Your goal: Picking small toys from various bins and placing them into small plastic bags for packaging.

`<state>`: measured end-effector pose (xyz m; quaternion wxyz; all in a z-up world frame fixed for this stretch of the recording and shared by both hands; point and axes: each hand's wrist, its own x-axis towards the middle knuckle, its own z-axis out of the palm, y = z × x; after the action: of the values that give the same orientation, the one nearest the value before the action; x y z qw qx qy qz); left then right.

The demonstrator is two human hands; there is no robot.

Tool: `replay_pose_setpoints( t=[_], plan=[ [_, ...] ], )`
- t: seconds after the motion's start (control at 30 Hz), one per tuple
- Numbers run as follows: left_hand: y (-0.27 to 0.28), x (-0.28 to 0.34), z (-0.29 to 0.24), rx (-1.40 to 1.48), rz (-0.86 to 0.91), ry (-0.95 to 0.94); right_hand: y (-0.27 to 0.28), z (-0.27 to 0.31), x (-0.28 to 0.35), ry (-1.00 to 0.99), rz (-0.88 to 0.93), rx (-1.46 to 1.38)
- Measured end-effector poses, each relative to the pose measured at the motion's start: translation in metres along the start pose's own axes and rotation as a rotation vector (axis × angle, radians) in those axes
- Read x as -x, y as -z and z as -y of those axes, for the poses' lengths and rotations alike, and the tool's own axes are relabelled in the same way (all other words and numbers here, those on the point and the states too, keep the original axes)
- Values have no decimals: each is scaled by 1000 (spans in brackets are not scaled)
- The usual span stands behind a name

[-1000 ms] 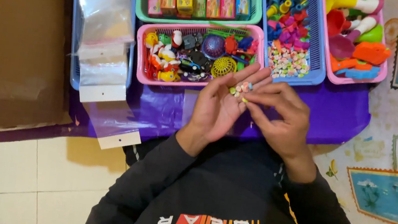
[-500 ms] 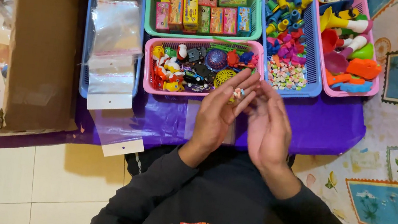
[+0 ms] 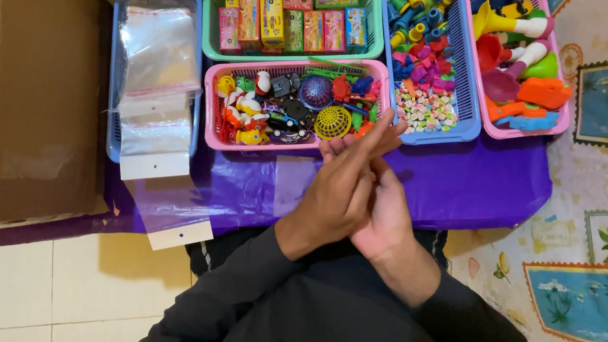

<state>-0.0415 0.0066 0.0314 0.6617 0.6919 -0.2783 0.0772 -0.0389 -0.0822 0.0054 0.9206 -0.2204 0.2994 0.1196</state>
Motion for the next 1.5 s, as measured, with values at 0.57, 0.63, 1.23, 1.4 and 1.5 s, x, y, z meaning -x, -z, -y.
replay_pose_setpoints(
  t=[0.57, 0.63, 1.23, 1.4, 1.5],
  plan=[
    [57, 62, 40, -812, 163, 193, 49, 89, 0, 109, 156, 1308],
    [55, 63, 42, -805, 140, 244, 41, 86, -2, 135, 171, 1445],
    [60, 58, 37, -318, -132, 249, -2, 62, 10, 450, 384, 1930],
    [50, 55, 27, -97, -239, 380, -20, 70, 27, 542, 472, 2009],
    [46, 55, 28, -38, -252, 399, -27, 73, 35, 573, 464, 2041]
  ],
)
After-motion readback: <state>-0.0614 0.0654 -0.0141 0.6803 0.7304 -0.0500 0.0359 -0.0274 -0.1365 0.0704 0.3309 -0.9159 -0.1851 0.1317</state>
